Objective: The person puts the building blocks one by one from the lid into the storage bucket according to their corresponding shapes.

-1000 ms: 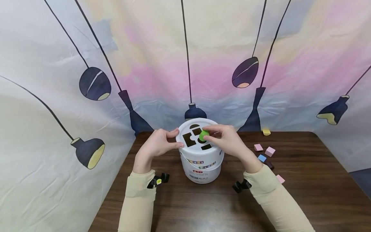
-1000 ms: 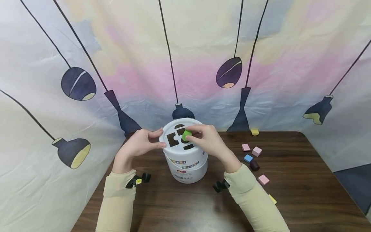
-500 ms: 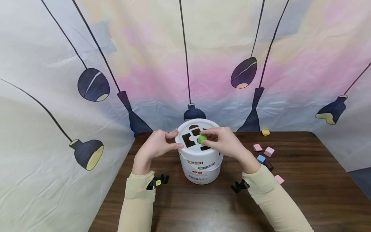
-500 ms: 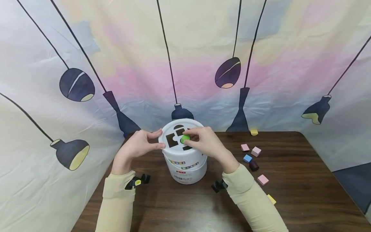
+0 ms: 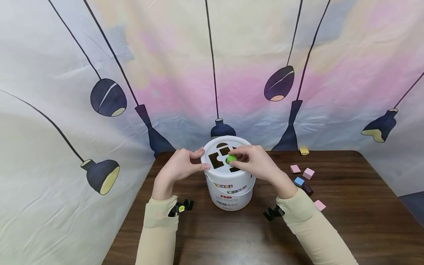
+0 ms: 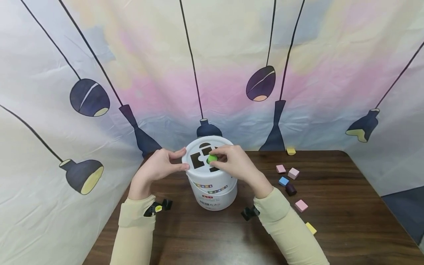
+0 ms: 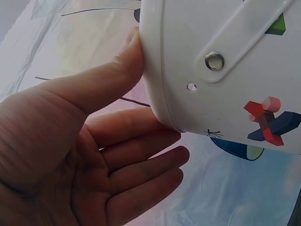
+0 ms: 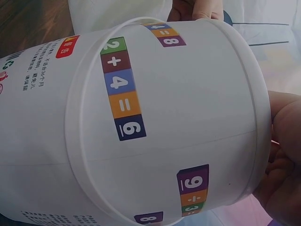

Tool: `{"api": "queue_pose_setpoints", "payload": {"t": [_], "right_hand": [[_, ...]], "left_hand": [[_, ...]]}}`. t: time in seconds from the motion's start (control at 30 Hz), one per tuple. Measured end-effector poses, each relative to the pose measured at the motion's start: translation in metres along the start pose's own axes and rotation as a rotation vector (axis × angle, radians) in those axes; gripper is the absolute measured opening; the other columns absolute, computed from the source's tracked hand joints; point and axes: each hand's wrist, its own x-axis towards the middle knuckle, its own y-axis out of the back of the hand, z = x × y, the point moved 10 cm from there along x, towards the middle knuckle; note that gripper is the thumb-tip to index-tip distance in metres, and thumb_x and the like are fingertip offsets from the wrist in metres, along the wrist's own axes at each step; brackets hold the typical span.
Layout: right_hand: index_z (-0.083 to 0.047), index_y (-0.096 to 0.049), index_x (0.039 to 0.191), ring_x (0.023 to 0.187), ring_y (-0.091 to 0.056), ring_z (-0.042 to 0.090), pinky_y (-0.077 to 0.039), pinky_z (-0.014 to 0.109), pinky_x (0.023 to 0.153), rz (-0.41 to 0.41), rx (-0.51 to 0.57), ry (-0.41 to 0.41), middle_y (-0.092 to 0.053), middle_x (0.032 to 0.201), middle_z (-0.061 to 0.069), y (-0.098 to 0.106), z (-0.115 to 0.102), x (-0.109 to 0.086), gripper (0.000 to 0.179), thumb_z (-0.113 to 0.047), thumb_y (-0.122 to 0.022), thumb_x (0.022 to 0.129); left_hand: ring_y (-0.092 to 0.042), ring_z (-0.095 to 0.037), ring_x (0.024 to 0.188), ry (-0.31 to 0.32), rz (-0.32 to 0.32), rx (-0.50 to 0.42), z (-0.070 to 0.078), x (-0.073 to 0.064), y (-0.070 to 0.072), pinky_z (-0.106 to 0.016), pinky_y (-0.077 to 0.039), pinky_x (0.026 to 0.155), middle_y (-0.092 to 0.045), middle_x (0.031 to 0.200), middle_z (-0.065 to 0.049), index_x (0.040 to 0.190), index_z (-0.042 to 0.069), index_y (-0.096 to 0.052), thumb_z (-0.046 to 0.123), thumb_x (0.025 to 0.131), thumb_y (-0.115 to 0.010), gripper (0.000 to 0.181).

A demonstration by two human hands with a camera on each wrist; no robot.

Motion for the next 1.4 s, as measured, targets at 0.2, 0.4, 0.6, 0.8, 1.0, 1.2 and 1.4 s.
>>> {"api": "queue_pose_setpoints", "payload": {"t": [0.2,0.4,0.6,0.8,1.0,1.2,1.4], "right_hand": [[-0.007,-0.081,0.124,0.09,-0.071,0.012,-0.061,0.036,0.081,0.007,-0.008,-0.001,-0.078,0.103,-0.002,0.002,0.001,-0.001,0.031,-0.016,-0.085,0.094],[-0.007,-0.081,0.123,0.09,-0.071,0.012,-0.061,0.036,0.082,0.006,-0.009,-0.006,-0.078,0.104,-0.002,0.001,0.001,-0.001,0.031,-0.017,-0.085,0.094],[-0.006,-0.081,0.122,0.091,-0.071,0.013,-0.062,0.037,0.082,0.008,-0.018,0.006,-0.079,0.106,0.0,0.001,-0.001,-0.002,0.03,-0.016,-0.085,0.094],[-0.006,-0.081,0.122,0.091,-0.071,0.014,-0.061,0.038,0.082,0.03,-0.022,0.026,-0.079,0.108,0.001,0.003,0.0,-0.005,0.029,-0.017,-0.084,0.095],[-0.008,-0.081,0.124,0.094,-0.072,0.013,-0.062,0.038,0.083,0.048,0.044,0.081,-0.079,0.112,0.0,0.007,0.003,-0.01,0.029,-0.017,-0.083,0.097],[-0.008,-0.081,0.126,0.098,-0.075,0.015,-0.063,0.029,0.081,0.146,0.209,0.144,-0.078,0.118,0.003,0.027,0.016,-0.025,0.028,-0.008,-0.08,0.098],[-0.007,-0.079,0.129,0.105,-0.074,0.013,-0.062,0.026,0.085,0.19,0.247,0.018,-0.077,0.124,0.008,0.06,0.05,-0.049,0.028,-0.009,-0.077,0.101]], "left_hand": [[-0.039,-0.032,0.153,0.006,-0.003,-0.003,0.001,0.001,0.0,-0.05,-0.048,0.114,-0.055,0.155,0.0,0.151,0.014,-0.059,0.047,0.091,-0.087,0.074],[-0.039,-0.032,0.153,0.01,-0.005,-0.011,0.001,0.0,-0.001,-0.051,-0.046,0.116,-0.055,0.155,0.0,0.151,0.013,-0.059,0.048,0.09,-0.087,0.075],[-0.038,-0.031,0.153,0.009,-0.005,-0.012,-0.001,0.0,-0.002,-0.052,-0.043,0.118,-0.055,0.155,0.0,0.151,0.014,-0.059,0.049,0.091,-0.086,0.075],[-0.038,-0.031,0.153,0.014,-0.004,-0.014,0.001,-0.001,-0.002,-0.053,-0.042,0.119,-0.055,0.155,0.0,0.151,0.014,-0.059,0.048,0.09,-0.087,0.075],[-0.039,-0.031,0.153,0.013,-0.005,-0.002,0.003,0.0,-0.001,-0.052,-0.043,0.119,-0.055,0.154,0.0,0.15,0.014,-0.059,0.048,0.09,-0.087,0.075],[-0.037,-0.031,0.154,0.026,-0.012,-0.001,0.003,0.0,-0.001,-0.051,-0.043,0.119,-0.055,0.155,0.001,0.15,0.015,-0.059,0.046,0.09,-0.087,0.074],[-0.037,-0.031,0.154,0.03,-0.012,-0.005,0.002,0.0,-0.001,-0.052,-0.042,0.119,-0.055,0.155,0.002,0.151,0.015,-0.059,0.046,0.091,-0.087,0.073]]}}
